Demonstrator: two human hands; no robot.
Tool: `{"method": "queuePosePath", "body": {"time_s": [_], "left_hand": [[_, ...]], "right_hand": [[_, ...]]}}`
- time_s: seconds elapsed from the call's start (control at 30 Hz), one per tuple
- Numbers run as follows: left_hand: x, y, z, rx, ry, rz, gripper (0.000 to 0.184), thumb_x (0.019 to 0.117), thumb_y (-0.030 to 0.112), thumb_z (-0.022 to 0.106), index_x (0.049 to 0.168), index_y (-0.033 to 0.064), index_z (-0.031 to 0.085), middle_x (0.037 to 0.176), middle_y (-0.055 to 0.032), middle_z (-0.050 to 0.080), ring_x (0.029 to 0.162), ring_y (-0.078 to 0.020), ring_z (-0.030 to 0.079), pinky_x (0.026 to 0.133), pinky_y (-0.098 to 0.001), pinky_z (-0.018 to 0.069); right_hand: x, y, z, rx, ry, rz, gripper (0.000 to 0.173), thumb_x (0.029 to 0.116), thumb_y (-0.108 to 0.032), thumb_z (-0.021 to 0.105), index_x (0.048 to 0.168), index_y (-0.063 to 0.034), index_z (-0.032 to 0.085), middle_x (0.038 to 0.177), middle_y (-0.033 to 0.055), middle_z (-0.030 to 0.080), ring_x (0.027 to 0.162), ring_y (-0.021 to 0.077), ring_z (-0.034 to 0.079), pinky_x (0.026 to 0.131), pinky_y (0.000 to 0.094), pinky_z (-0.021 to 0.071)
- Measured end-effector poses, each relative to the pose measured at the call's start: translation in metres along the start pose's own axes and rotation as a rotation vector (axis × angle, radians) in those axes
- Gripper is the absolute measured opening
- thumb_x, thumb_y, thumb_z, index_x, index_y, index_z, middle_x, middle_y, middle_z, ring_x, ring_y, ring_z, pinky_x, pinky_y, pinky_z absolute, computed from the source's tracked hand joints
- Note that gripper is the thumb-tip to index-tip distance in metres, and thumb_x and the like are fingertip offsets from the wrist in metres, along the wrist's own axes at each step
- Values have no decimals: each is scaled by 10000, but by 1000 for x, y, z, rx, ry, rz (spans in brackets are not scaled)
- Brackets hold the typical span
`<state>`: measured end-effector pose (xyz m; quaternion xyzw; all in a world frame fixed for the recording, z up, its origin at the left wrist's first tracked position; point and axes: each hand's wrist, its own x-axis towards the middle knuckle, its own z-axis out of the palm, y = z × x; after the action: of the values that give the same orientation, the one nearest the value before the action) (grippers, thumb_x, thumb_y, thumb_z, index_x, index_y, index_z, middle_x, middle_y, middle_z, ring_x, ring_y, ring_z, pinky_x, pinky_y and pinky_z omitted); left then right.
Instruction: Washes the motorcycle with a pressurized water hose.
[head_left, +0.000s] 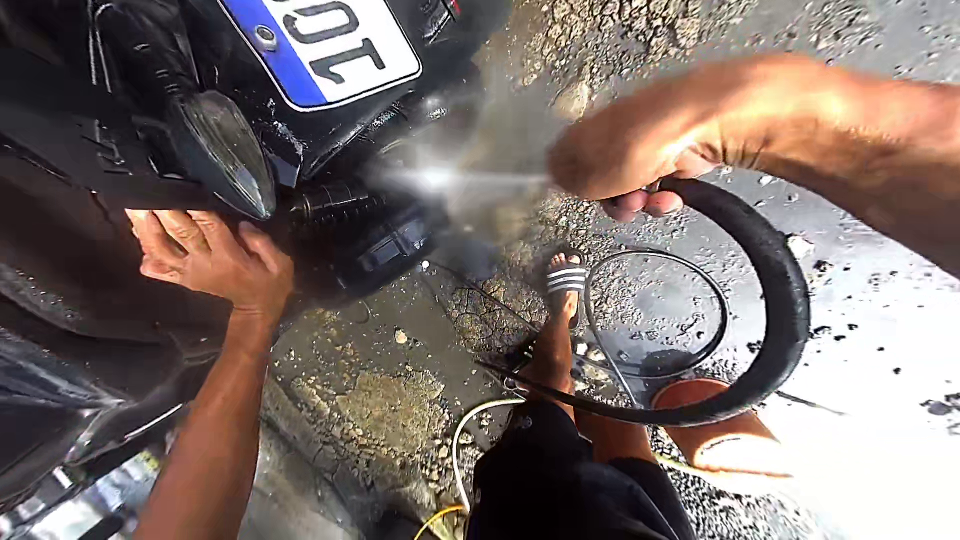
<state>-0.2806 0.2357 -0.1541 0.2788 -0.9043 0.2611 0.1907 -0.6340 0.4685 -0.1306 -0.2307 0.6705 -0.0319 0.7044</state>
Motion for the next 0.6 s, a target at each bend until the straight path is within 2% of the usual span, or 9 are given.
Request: {"method": "queuePosePath", "body": {"time_s": [0.13, 0.23, 0.3, 0.37, 0.43, 0.5, 0.53, 0.57, 0.6], "left_hand": [[-3, 4, -8, -59, -87, -72, 533, 1007, 353, 440, 1336, -35, 600, 1479, -335, 490, 1418, -505, 391, 1075, -606, 274], [-2, 7, -25, -150, -272, -172, 618, 1023, 343, 445, 1519, -25, 420, 1608, -319, 305, 1523, -493, 210, 1199, -634, 132], [4, 13, -39, -193, -350, -244, 647, 1007, 309, 487, 1534, -51, 379, 1623, -331, 258, 1542, -483, 169, 1234, -613, 106], [16, 40, -77, -181, -601, -428, 706, 997, 282, 481, 1604, -6, 262, 1665, -296, 181, 1560, -445, 154, 1248, -585, 149], [22, 88, -124, -295, -938, -646, 648, 1057, 284, 454, 1626, 51, 250, 1575, -293, 392, 1429, -445, 437, 1134, -621, 356], [9, 153, -154, -699, -1117, -712, 528, 1064, 226, 479, 1515, -43, 431, 1228, -269, 681, 1091, -316, 697, 942, -480, 543], [-1, 193, -165, -995, -1120, -735, 487, 1055, 175, 482, 1461, -92, 467, 1113, -225, 734, 987, -234, 742, 890, -390, 590], [-6, 235, -176, -1311, -1092, -758, 474, 1052, 151, 475, 1426, -140, 470, 1120, -225, 735, 990, -226, 755, 895, -373, 616], [-3, 273, -187, -1584, -1083, -746, 510, 1049, 187, 464, 1430, -151, 460, 1251, -251, 683, 1099, -262, 726, 966, -401, 604]], "right_hand": [[5, 11, -15, -4, -68, 25, 213, 1044, -74, 478, 834, -58, 511, 517, 30, 425, 348, 82, 400, 356, 191, 372], [-3, 17, -28, -2, -117, 9, 224, 1083, -122, 444, 881, -61, 518, 545, 24, 404, 360, 75, 376, 356, 187, 352], [-12, 19, -34, 3, -146, 10, 181, 1082, -110, 437, 938, -57, 532, 576, 28, 413, 372, 81, 385, 361, 199, 378], [-20, 20, -39, -1, -138, 44, 169, 1080, -117, 442, 945, -67, 529, 591, 35, 422, 383, 88, 381, 369, 208, 373], [-28, 23, -39, 34, -148, 63, 176, 1092, -138, 431, 951, -78, 519, 587, 35, 431, 383, 82, 392, 368, 203, 374], [-34, 25, -38, 80, -164, 71, 182, 1086, -125, 430, 937, -69, 517, 585, 33, 424, 384, 81, 391, 372, 207, 386], [-37, 24, -36, 83, -173, 90, 186, 1085, -130, 425, 933, -68, 515, 575, 27, 416, 379, 80, 384, 369, 206, 383], [-37, 22, -35, 75, -182, 110, 200, 1090, -147, 424, 934, -66, 519, 574, 25, 417, 379, 81, 383, 370, 206, 379], [-36, 18, -34, 76, -190, 122, 205, 1092, -154, 428, 936, -59, 521, 574, 23, 414, 375, 79, 382, 367, 203, 380]]}}
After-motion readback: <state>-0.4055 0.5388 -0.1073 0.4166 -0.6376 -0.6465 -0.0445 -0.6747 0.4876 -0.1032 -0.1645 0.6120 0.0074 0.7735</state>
